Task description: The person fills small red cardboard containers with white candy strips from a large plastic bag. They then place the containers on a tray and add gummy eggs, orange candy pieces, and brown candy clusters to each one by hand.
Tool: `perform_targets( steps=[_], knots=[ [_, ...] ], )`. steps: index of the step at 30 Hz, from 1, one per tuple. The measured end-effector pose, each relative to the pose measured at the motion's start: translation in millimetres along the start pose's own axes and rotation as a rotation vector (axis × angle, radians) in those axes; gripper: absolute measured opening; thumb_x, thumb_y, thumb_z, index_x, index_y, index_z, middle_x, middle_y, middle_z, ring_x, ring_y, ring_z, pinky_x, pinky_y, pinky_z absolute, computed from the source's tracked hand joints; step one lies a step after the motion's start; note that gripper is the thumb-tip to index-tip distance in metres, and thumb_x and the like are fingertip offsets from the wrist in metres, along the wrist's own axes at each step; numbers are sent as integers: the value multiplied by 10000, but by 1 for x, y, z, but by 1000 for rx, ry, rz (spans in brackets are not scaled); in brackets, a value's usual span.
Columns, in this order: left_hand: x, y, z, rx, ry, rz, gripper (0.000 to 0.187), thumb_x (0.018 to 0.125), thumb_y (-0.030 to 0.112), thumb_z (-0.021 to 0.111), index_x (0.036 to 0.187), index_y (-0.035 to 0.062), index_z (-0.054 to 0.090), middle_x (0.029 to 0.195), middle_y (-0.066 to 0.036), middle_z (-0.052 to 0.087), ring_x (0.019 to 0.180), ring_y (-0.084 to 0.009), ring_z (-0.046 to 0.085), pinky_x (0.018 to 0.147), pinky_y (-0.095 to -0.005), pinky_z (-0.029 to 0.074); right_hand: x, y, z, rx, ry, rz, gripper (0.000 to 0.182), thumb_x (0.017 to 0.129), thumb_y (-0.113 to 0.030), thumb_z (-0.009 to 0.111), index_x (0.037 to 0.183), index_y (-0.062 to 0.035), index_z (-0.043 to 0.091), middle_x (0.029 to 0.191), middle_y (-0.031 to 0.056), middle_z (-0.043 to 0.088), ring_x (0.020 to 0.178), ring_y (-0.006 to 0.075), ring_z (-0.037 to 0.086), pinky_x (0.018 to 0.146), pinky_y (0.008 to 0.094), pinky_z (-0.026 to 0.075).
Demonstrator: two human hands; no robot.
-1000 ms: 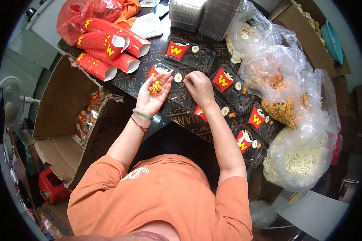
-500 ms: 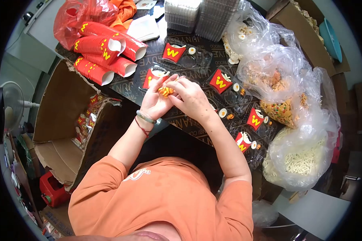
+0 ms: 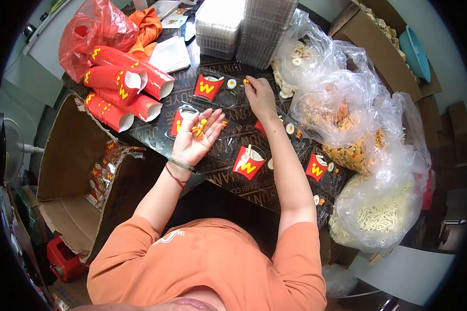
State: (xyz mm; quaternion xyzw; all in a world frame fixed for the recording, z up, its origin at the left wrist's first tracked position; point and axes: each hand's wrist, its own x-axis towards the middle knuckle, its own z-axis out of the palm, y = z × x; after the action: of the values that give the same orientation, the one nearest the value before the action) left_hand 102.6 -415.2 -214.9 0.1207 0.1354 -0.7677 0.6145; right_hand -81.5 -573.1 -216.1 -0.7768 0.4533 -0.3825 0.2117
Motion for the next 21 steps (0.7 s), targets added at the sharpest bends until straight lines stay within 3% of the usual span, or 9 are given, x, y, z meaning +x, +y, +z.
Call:
perform_targets(
  steps=[2, 4, 7, 10, 12, 16, 18, 20, 21],
  knots=[
    [-1, 4, -2, -17, -6, -2, 325, 1021, 208, 433, 1202, -31, 559, 1327, -213, 553, 1273, -337, 514, 1046, -453, 465, 15, 14, 12, -168, -1, -94, 267, 886, -145, 611, 1114, -16, 664, 963, 152, 623, 911, 310, 626, 808, 386, 499],
    [-3, 9, -2, -41, -6, -3, 333, 1018, 192, 429, 1223, -41, 550, 1362, -220, 527, 1310, -349, 478, 1071, -471, 439, 20, 26, 20, -215, -43, -101, 289, 890, -140, 611, 1151, -26, 662, 976, 148, 609, 910, 292, 617, 813, 369, 490],
    [-6, 14, -1, -66, -3, 1, 337, 1019, 196, 427, 1223, -43, 549, 1362, -223, 526, 1314, -350, 474, 1073, -475, 435, 18, 19, 26, -343, -81, -44, 247, 868, -143, 630, 1092, -48, 676, 971, 131, 618, 889, 291, 629, 796, 386, 500],
    [-5, 18, -1, -75, -8, 0, 341, 1019, 203, 428, 1223, -42, 549, 1364, -224, 524, 1316, -351, 470, 1077, -475, 431, 18, 10, 24, -210, -82, 72, 178, 849, -153, 652, 1003, -67, 676, 957, 115, 624, 858, 302, 638, 770, 407, 508],
    [-3, 18, -2, -58, -41, 0, 346, 1019, 214, 438, 1227, -37, 552, 1370, -219, 522, 1317, -349, 470, 1082, -473, 427, 16, 13, 24, -302, -32, -7, 99, 845, -150, 653, 928, -97, 663, 928, 119, 623, 838, 334, 645, 754, 442, 517],
    [2, 15, 2, -3, -69, -18, 344, 1023, 230, 448, 1204, -36, 572, 1352, -214, 538, 1293, -337, 495, 1075, -444, 441, 14, 25, 30, -401, 39, -96, 130, 804, -214, 689, 782, -85, 694, 882, 99, 611, 792, 310, 633, 702, 446, 501],
    [4, 9, 12, 18, -64, -16, 340, 1021, 230, 466, 1192, -41, 579, 1324, -215, 557, 1279, -337, 505, 1067, -438, 450, 14, 25, 34, -470, 54, -112, 129, 807, -210, 686, 773, -86, 693, 890, 93, 614, 799, 308, 629, 693, 441, 492],
    [12, 4, 18, 29, -59, -57, 331, 1014, 221, 490, 1194, -42, 580, 1292, -212, 578, 1222, -326, 548, 1027, -414, 488, 11, 23, 33, -443, 68, -96, 142, 823, -225, 679, 867, -90, 680, 896, 91, 617, 811, 308, 625, 693, 434, 485],
    [17, 1, 20, 66, -79, -86, 317, 1007, 212, 510, 1207, -23, 583, 1255, -195, 603, 1090, -294, 619, 928, -357, 547, 9, 17, 28, -403, 101, -94, 161, 829, -233, 677, 909, -93, 672, 900, 93, 619, 813, 309, 626, 696, 436, 485]
  ],
)
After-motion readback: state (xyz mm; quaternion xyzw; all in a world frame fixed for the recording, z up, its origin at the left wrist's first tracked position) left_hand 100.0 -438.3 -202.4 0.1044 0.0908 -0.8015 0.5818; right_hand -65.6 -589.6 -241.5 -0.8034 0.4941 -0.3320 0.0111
